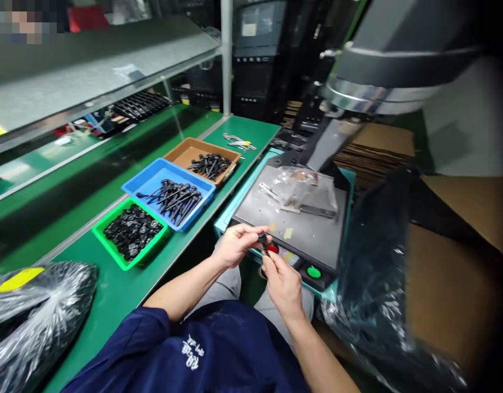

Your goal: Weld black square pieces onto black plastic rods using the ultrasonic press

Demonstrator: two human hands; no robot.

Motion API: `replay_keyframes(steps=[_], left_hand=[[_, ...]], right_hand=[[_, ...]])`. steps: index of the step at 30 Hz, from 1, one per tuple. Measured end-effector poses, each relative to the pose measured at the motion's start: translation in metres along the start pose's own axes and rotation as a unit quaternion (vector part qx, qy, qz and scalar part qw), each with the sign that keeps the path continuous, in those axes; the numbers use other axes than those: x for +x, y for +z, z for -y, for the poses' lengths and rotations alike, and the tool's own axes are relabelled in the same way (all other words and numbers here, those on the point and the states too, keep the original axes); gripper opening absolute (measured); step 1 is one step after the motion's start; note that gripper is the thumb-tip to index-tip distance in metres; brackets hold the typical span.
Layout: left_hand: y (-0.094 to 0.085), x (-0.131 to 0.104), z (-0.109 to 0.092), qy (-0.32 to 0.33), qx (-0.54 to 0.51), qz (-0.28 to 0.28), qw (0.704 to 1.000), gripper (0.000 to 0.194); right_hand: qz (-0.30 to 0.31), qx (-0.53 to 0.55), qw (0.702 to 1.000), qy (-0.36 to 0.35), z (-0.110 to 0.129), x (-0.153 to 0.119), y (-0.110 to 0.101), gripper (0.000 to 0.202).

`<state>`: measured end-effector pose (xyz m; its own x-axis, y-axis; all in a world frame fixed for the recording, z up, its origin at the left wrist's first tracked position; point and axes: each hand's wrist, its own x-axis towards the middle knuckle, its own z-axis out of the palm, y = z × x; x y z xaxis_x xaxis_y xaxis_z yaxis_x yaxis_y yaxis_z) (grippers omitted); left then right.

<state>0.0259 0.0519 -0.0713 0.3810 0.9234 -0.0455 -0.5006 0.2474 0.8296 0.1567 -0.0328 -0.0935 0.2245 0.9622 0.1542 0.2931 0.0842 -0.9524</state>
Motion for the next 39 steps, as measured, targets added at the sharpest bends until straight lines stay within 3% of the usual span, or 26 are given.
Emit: replay_keyframes(steps=[5, 7, 9, 11, 16, 19, 25, 28, 31, 33, 36, 39], left_hand=[[-0.003, 0.004, 0.002, 0.004, -0.020, 0.016, 1.000, 0.040], [-0.003, 0.001, -0.003, -0.008, -0.032, 0.024, 0.999, 0.039], [-0.004, -0.001, -0.009, -0.015, -0.044, 0.032, 0.998, 0.036], [-0.007, 0.001, -0.013, -0.025, -0.041, 0.042, 0.998, 0.033], [-0.012, 0.006, -0.015, -0.032, 0.014, 0.070, 0.997, 0.029], [-0.013, 0.005, -0.011, -0.007, 0.066, 0.068, 0.995, 0.029], [-0.008, 0.015, 0.001, 0.111, 0.211, 0.041, 0.970, 0.029], [-0.002, 0.028, 0.007, 0.103, 0.249, 0.059, 0.961, 0.028], [0.005, 0.044, 0.013, 0.108, 0.299, 0.130, 0.939, 0.026], [0.008, 0.057, 0.017, 0.126, 0.317, 0.145, 0.929, 0.031], [0.014, 0.084, 0.022, 0.169, 0.350, 0.064, 0.919, 0.046], [0.022, 0.122, 0.024, 0.276, 0.438, 0.008, 0.856, 0.056]], right_hand=[[-0.005, -0.015, 1.000, 0.000, -0.006, 0.003, 0.002, 0.035], [0.043, 0.061, 0.996, 0.055, -0.001, 0.003, 0.004, 0.038], [0.112, 0.160, 0.973, 0.119, 0.005, 0.005, 0.007, 0.041], [0.140, 0.212, 0.957, 0.140, 0.009, 0.008, 0.007, 0.041], [0.089, 0.177, 0.975, 0.103, 0.010, 0.012, 0.004, 0.037], [0.103, 0.236, 0.958, 0.129, 0.008, 0.012, 0.004, 0.038], [0.106, 0.293, 0.939, 0.146, 0.003, 0.023, 0.002, 0.042], [0.112, 0.321, 0.930, 0.138, -0.001, 0.035, -0.001, 0.043], [0.079, 0.361, 0.921, 0.124, -0.009, 0.056, -0.009, 0.049], [0.023, 0.355, 0.927, 0.116, -0.017, 0.076, -0.019, 0.052], [-0.113, 0.313, 0.937, 0.109, -0.028, 0.115, -0.040, 0.054], [-0.183, 0.289, 0.935, 0.097, -0.033, 0.157, -0.061, 0.048]])
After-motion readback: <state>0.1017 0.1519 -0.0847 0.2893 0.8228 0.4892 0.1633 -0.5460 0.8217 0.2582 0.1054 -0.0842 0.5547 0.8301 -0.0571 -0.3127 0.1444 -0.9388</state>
